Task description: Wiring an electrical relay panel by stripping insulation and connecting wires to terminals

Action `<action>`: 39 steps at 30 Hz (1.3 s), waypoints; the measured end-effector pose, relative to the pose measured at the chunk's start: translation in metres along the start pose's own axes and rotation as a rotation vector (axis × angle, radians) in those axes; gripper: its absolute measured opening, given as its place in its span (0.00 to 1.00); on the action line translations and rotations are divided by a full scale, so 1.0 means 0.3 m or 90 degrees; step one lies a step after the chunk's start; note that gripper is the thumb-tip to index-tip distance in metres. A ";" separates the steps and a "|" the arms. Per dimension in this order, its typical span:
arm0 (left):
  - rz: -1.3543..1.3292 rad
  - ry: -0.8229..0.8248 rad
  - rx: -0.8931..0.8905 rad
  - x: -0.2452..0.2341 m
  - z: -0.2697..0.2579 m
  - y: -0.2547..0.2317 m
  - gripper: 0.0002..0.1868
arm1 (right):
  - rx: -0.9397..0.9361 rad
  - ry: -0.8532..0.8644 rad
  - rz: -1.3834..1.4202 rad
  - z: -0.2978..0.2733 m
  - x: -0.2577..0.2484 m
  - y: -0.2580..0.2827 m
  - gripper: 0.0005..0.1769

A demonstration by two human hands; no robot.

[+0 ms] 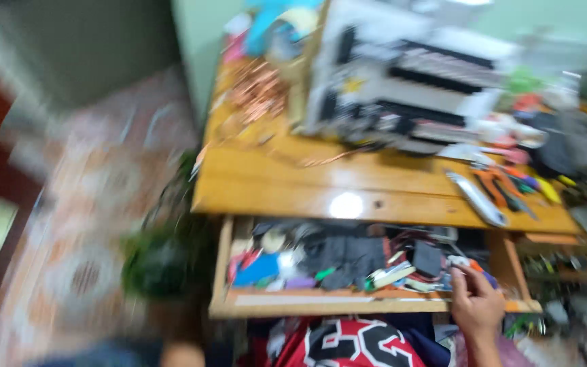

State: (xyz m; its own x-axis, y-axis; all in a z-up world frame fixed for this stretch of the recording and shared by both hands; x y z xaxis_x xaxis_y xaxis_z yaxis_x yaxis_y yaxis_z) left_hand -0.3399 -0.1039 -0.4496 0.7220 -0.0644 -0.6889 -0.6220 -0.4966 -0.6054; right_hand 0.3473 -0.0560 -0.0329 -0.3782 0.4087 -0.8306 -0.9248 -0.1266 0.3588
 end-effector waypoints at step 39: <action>-0.341 -0.540 0.150 -1.552 -0.536 -0.278 0.21 | 0.000 -0.068 0.019 -0.010 -0.058 0.102 0.09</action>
State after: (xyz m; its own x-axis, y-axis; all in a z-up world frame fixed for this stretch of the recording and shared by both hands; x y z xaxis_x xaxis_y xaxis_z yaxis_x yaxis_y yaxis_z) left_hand -0.5753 -0.1715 -0.0143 0.5275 0.7931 -0.3047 -0.3903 -0.0924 -0.9160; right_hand 0.3254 -0.0699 -0.0086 -0.3987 0.4986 -0.7697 -0.9133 -0.1400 0.3824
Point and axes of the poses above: each hand's wrist, its own z-axis towards the middle knuckle, its own x-axis out of the palm, y = z × x, the point moved 7 cm from there along z, towards the middle knuckle, and after that the axes turned 8 degrees about -x, right-handed, at the moved point
